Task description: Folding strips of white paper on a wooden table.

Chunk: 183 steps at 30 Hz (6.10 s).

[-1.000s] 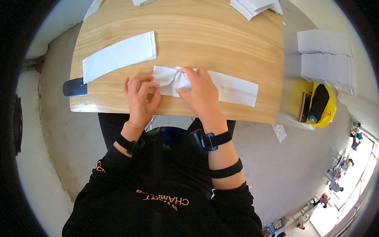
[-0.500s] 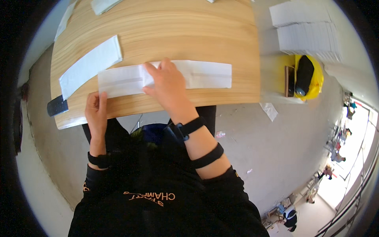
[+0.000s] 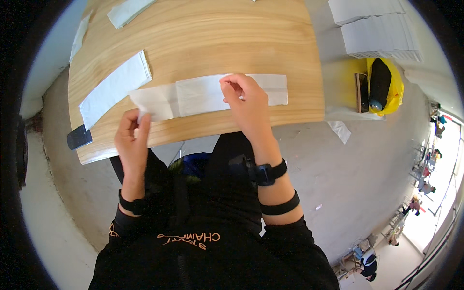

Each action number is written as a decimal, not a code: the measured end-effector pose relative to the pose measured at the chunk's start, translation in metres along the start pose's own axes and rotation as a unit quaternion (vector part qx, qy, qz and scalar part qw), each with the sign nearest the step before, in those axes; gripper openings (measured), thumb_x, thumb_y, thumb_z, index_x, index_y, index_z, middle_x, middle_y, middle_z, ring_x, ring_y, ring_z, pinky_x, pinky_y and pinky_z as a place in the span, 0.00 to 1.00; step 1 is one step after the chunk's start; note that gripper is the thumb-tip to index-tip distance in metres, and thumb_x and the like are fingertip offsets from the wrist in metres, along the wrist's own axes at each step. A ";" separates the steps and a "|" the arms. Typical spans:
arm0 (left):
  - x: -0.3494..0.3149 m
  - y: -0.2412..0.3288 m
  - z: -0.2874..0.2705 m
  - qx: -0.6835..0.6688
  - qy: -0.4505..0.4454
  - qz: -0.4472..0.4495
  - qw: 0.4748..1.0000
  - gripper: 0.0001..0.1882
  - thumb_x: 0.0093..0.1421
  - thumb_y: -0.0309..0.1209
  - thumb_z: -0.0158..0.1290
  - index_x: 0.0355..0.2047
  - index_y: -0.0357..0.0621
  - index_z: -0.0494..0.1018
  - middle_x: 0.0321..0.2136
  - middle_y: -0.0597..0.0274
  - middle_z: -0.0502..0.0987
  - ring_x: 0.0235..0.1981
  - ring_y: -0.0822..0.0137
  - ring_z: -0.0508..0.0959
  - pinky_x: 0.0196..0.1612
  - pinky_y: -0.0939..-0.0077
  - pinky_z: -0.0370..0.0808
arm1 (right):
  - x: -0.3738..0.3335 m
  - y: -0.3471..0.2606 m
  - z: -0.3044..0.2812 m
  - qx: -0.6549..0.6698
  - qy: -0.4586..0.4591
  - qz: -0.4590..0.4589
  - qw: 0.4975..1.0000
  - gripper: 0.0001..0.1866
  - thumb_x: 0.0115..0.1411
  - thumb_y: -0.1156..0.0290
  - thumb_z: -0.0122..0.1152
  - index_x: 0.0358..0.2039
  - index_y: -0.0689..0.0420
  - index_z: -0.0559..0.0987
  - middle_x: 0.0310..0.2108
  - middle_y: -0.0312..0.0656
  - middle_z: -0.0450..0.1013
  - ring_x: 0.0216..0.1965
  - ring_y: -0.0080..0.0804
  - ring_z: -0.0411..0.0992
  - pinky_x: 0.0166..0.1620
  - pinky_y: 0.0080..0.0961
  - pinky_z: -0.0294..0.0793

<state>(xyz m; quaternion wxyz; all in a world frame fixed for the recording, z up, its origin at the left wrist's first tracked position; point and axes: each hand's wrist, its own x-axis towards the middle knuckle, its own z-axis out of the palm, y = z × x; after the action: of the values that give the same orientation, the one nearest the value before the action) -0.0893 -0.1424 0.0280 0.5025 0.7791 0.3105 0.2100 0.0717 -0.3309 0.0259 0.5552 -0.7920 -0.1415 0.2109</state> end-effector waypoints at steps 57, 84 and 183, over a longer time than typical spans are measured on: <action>0.000 -0.018 0.048 0.352 -0.215 0.230 0.881 0.51 0.51 0.57 0.55 0.66 0.38 0.51 0.68 0.48 0.50 0.69 0.53 0.50 0.68 0.51 0.45 | 0.003 0.018 -0.002 -0.292 -0.027 -0.063 0.954 0.28 0.49 0.78 0.63 0.53 0.52 0.74 0.42 0.44 0.65 0.43 0.40 0.69 0.45 0.32 0.72; 0.098 -0.047 -0.014 0.292 -0.011 0.182 0.939 0.04 0.51 0.26 0.58 0.29 0.42 0.76 0.31 0.59 0.74 0.37 0.55 0.73 0.40 0.65 0.72 | -0.027 -0.005 -0.011 -0.170 0.082 -0.016 0.982 0.15 0.57 0.72 0.62 0.46 0.55 0.78 0.35 0.38 0.70 0.36 0.26 0.72 0.39 0.24 0.67; -0.010 0.000 0.027 0.012 -0.093 0.103 0.990 0.17 0.47 0.25 0.61 0.39 0.42 0.72 0.37 0.56 0.76 0.42 0.53 0.74 0.46 0.65 0.69 | -0.049 -0.004 0.069 0.135 -0.035 0.053 0.989 0.07 0.60 0.75 0.62 0.36 0.63 0.77 0.32 0.37 0.73 0.32 0.19 0.71 0.36 0.16 0.71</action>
<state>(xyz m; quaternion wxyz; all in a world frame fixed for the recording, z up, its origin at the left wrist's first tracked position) -0.0794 -0.1675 0.0163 0.4952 0.8293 0.1828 0.1836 -0.0053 -0.2955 0.0177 0.6401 -0.7081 -0.0884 0.2848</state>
